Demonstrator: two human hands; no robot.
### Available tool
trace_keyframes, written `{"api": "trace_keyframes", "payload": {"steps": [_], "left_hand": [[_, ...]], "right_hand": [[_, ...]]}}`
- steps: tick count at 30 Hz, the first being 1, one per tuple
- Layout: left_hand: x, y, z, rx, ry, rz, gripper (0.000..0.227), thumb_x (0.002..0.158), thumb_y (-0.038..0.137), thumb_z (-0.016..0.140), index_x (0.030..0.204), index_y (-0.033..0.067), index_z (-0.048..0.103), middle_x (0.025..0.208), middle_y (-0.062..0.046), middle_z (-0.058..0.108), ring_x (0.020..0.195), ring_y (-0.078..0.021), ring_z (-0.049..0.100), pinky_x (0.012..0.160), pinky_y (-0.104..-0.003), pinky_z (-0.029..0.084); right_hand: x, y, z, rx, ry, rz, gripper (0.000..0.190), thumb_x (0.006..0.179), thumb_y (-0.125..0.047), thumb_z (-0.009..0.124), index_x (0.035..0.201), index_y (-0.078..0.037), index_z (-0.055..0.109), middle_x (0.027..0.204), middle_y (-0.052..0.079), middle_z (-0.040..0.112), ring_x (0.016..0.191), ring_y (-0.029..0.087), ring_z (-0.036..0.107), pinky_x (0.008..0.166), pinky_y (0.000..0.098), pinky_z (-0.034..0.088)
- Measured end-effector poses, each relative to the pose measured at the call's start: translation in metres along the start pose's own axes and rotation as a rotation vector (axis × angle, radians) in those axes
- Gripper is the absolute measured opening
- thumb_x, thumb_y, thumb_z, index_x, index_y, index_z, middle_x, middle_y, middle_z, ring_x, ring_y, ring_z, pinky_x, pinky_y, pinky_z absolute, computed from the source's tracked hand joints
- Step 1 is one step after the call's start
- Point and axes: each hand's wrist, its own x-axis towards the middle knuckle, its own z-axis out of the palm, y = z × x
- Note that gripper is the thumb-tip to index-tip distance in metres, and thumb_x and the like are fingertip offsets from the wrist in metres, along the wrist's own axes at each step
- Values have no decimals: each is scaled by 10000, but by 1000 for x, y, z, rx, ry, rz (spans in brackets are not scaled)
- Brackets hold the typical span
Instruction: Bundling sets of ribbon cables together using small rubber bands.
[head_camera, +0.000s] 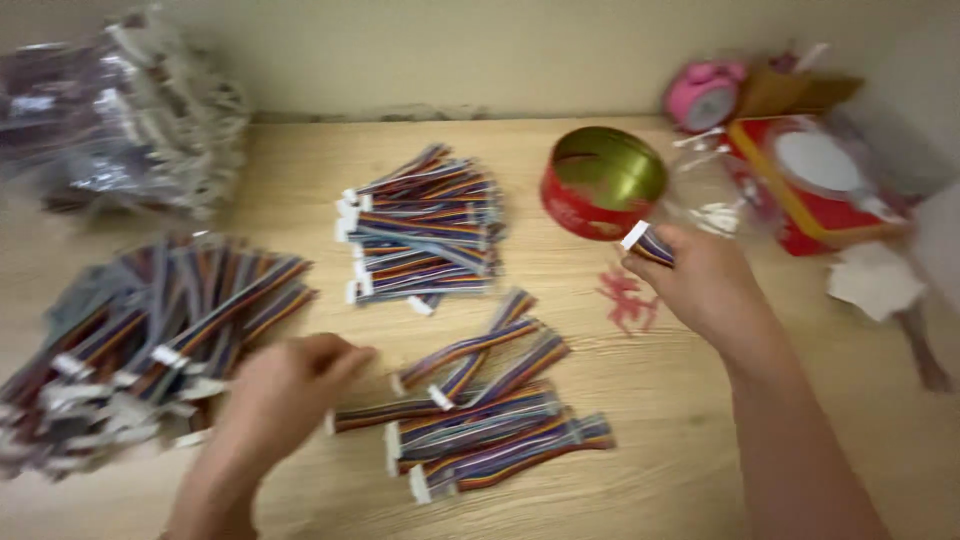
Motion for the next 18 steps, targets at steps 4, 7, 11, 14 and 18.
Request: {"api": "trace_keyframes", "payload": {"steps": [4,7,11,14,18], "left_hand": [[28,-3,6,59,174,80,331,876,444,725,1060,182,808,866,-113,784,795,-289,761,744,-410,583],[45,0,14,87,281,93,317,876,388,726,1102,175,788,872,-103,786,801,-293,756,745,-428,581],[47,13,24,136,259,167,312,864,377,737,1099,178,788,892,-86,787,783,-277,757,741,-421,591],[29,31,35,61,145,239,371,846,435,737,1092,161,785,961,-94,778,822,-253,765,752,-401,607],[-8,62,36,134,-42,387,697,709,573,811,1236,125,722,1173,-99,715,1110,-276,661,939,-409,535]], "right_hand": [[12,14,10,-83,-123,131,279,886,-347,741,1129,-209,758,918,77,752,812,244,720,737,405,547],[9,-3,18,-183,-347,191,311,931,-455,710,1040,-176,795,833,57,787,795,232,765,773,392,564],[20,15,44,-322,-326,42,278,880,-398,723,1075,-202,755,853,26,769,831,219,745,764,399,562],[20,13,44,-412,-326,-3,269,910,-408,682,1079,-211,756,879,25,766,880,224,729,786,415,552],[19,-7,37,-482,-444,21,252,994,-353,555,1104,-213,734,916,8,804,927,211,747,829,434,564]]}}
